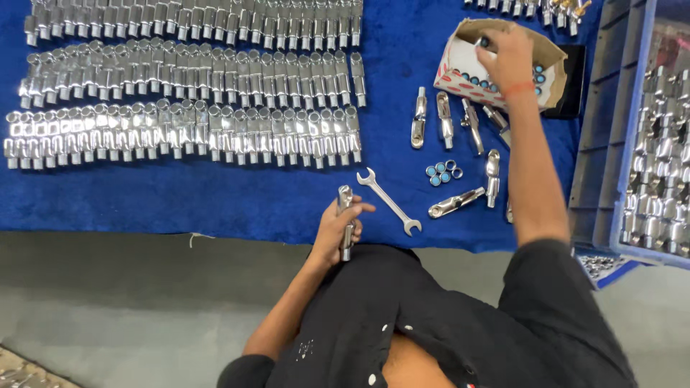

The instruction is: The person assembles metal mechanical components by hand and using a wrench. They pick up blue rings and metal pins from containers on a blue table, insert the rings into the metal joints, and tighten the assembly using a wrench.

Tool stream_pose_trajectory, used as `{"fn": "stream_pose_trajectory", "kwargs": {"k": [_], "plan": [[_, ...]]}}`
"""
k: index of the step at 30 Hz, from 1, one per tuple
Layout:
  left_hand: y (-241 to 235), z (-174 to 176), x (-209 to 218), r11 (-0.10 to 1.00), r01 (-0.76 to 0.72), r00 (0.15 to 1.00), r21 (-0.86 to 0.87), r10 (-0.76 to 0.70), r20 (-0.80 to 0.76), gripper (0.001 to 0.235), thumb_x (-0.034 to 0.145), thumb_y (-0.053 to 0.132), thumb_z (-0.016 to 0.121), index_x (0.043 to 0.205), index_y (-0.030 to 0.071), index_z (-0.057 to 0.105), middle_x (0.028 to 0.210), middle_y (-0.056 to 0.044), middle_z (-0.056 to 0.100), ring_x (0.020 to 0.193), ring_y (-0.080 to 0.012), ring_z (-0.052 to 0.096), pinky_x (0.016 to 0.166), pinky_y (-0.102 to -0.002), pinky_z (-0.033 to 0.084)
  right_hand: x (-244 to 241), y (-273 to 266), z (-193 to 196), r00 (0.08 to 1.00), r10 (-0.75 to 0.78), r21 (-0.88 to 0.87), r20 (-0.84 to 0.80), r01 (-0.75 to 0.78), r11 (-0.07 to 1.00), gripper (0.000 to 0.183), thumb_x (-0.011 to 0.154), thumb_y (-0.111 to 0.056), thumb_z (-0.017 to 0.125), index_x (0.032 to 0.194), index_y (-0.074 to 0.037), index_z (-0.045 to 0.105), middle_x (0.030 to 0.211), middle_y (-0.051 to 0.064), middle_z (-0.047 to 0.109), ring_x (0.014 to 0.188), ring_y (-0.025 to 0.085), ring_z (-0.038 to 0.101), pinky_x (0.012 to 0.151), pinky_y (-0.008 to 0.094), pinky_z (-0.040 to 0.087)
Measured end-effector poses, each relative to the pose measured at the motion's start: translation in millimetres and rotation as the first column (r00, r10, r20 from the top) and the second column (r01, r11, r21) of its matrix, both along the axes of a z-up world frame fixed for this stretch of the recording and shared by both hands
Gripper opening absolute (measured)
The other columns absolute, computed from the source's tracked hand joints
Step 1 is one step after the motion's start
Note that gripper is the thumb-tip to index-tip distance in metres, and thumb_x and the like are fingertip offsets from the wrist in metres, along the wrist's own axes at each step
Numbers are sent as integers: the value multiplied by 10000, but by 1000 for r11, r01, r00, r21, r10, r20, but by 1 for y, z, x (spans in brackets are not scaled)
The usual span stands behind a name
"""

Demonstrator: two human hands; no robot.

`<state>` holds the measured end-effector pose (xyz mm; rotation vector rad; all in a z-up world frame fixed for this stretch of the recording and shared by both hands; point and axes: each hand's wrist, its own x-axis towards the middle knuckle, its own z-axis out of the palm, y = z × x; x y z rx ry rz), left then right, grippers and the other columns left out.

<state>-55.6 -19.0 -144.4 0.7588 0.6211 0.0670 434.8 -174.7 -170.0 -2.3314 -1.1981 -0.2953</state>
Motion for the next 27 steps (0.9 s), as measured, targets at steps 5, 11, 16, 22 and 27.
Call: {"fn": "stream_pose_trajectory", "kwargs": {"k": [5,11,16,22,27], "plan": [[4,22,50,961,110,994,255,-108,-24,417,940,219,715,1245,2,531,1022,-101,689,538,-76,540,446,-233,443,-216,-7,76,945,286,-35,-157,-295,955,417,817,-126,815,1203,-29,691,1077,157,671,1021,360,615,905,460,487],[-16,6,54,895,287,956,343,-287,-51,427,914,227,768,1244,41,571,923,-14,655,598,-45,569,484,-217,469,-324,-24,69,867,308,147,-391,-272,951,388,817,-55,833,1179,-50,694,1151,94,684,1109,313,628,976,422,509],[-27,1,52,948,299,954,108,-297,-33,408,953,212,750,1259,19,561,925,-28,647,576,-61,558,471,-217,454,-337,-46,44,732,256,294,-632,-80,952,381,830,-42,804,1200,-37,715,1238,119,693,1155,289,668,986,386,534],[-39,11,48,933,350,936,82,-352,7,462,1034,286,487,1431,50,486,975,-65,672,621,-77,590,505,-227,510,-342,-57,46,460,279,422,-843,242,874,381,882,-77,813,1219,-54,635,1217,101,678,1104,190,701,1003,304,579],[-62,20,46,918,370,925,143,-378,38,522,1071,261,385,1540,34,408,1036,-101,632,716,-117,622,595,-266,564,-334,-67,62,654,261,382,-710,46,923,294,884,-18,814,1158,-32,708,1212,127,670,1052,213,728,930,312,618]]}}
